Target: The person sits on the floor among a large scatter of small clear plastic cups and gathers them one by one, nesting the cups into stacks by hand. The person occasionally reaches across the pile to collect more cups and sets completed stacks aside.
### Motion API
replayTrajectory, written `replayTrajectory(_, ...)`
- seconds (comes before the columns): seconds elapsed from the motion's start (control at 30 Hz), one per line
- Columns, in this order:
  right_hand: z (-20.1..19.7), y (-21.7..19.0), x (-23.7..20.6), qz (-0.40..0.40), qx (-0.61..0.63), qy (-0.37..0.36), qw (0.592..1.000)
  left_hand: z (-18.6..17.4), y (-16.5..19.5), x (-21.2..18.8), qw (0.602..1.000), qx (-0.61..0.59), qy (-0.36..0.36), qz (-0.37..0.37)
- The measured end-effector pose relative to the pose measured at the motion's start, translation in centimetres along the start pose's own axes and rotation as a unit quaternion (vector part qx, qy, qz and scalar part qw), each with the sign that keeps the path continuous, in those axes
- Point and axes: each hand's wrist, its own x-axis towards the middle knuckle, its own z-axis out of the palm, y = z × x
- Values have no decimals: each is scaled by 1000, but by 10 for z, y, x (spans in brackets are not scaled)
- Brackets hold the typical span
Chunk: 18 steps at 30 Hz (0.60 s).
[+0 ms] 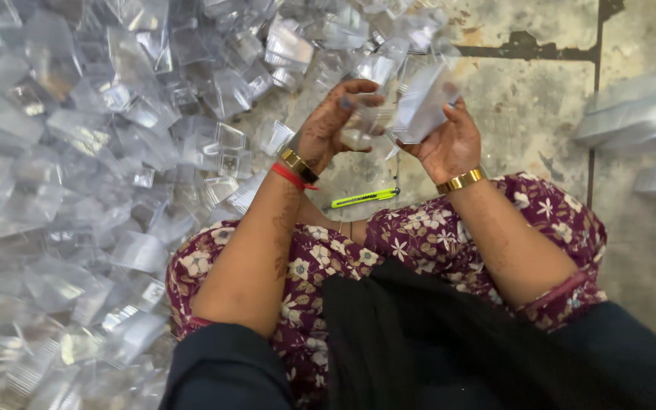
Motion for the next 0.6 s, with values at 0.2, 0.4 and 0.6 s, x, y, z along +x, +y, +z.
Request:
replayTrajectory(0.2, 0, 13, 9, -10, -45, 48, 998, -16, -3, -1, 999, 1, 41, 1)
replayTrajectory(0.4, 22, 20, 7, 24, -113, 99, 988, -32, -11, -5, 993, 65, 97, 26)
replayTrajectory(0.6, 45, 36, -5, 20, -229, 228, 946, -49, -30, -13, 905, 100, 389, 140)
